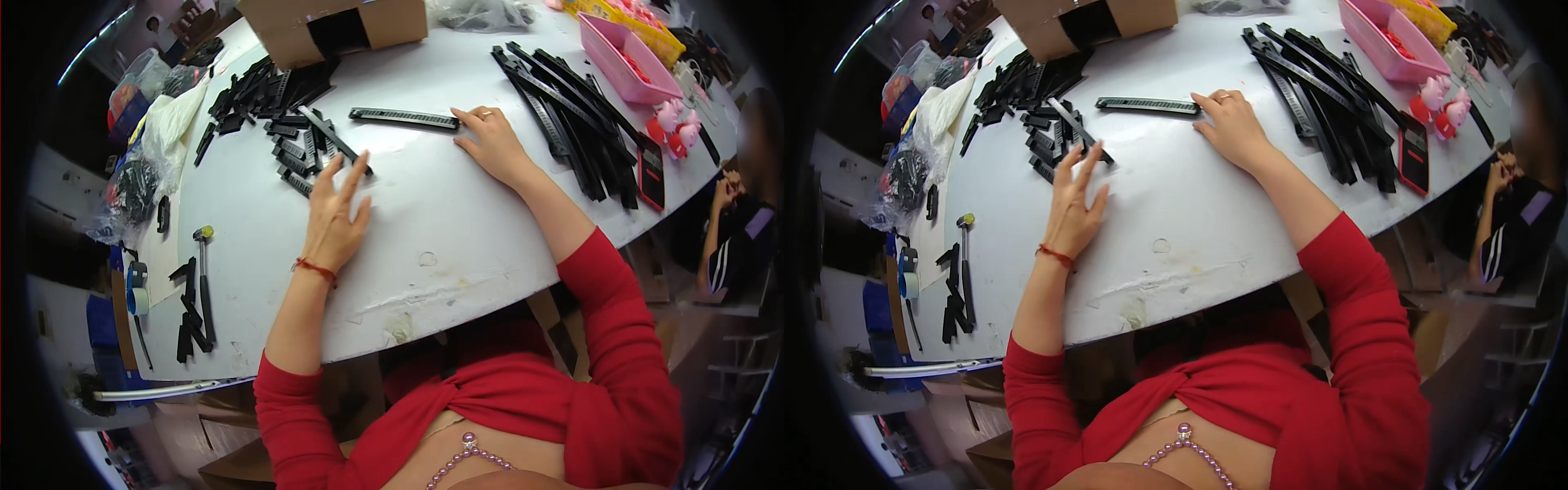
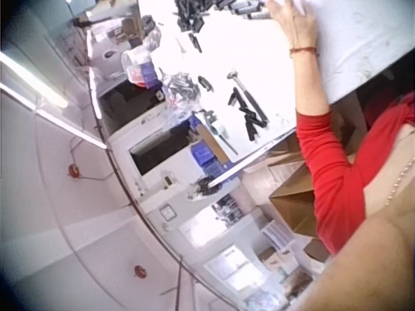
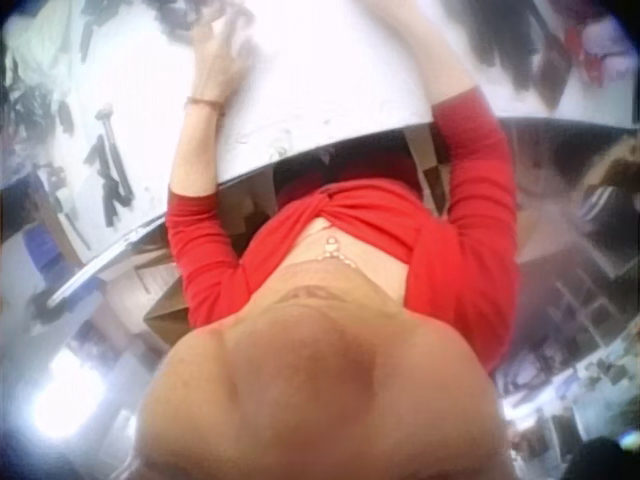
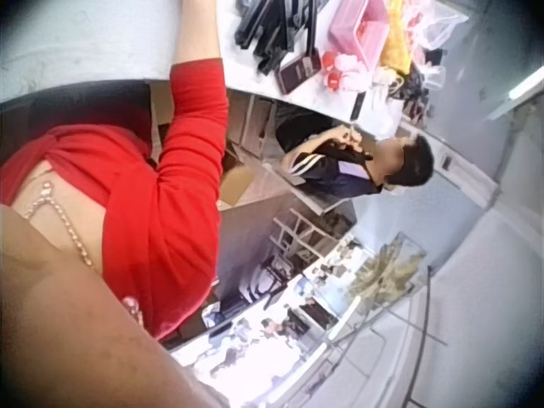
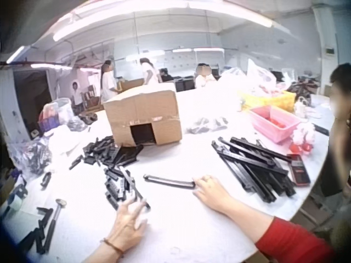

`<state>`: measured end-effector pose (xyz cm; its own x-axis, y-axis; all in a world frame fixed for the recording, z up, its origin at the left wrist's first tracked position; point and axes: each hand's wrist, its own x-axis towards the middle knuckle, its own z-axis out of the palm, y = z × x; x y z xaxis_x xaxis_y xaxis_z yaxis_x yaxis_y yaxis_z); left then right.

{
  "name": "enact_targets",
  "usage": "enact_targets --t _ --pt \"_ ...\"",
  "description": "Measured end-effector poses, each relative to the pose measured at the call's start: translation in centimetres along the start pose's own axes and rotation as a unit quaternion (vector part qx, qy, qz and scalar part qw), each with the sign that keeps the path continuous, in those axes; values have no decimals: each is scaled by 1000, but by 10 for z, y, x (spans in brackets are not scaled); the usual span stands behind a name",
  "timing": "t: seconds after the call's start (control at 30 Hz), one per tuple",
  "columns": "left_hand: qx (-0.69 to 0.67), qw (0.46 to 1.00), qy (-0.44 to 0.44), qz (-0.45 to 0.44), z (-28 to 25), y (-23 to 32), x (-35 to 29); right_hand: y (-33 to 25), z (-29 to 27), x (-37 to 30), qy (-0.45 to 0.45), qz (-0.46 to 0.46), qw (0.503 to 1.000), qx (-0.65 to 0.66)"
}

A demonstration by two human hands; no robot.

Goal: Assembling black plastic components using a rubber mallet and hands at a factory workbench.

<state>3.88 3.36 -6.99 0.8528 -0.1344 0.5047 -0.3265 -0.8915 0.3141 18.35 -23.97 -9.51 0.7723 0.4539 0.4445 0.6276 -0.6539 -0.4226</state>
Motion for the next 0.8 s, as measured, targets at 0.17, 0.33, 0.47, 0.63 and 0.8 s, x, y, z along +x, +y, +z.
enact_targets --t 0.17,0.33,0.47,0.63,0.8 --pt "20 998 -62 -18 18 -8 6 -18 -9 -2 -17 37 999 -37" --pt "-19 998 -56 5 16 -11 9 -28 -3 -5 8 8 999 -35" --pt "-17 999 -8 43 16 -5 3 -40 -2 -9 -4 -27 999 -23" --pt "-42 997 16 55 18 7 -2 -37 3 -12 70 -89 993 -43" --pt "-58 993 65 79 3 38 -9 -67 -5 -16 83 -139 981 103"
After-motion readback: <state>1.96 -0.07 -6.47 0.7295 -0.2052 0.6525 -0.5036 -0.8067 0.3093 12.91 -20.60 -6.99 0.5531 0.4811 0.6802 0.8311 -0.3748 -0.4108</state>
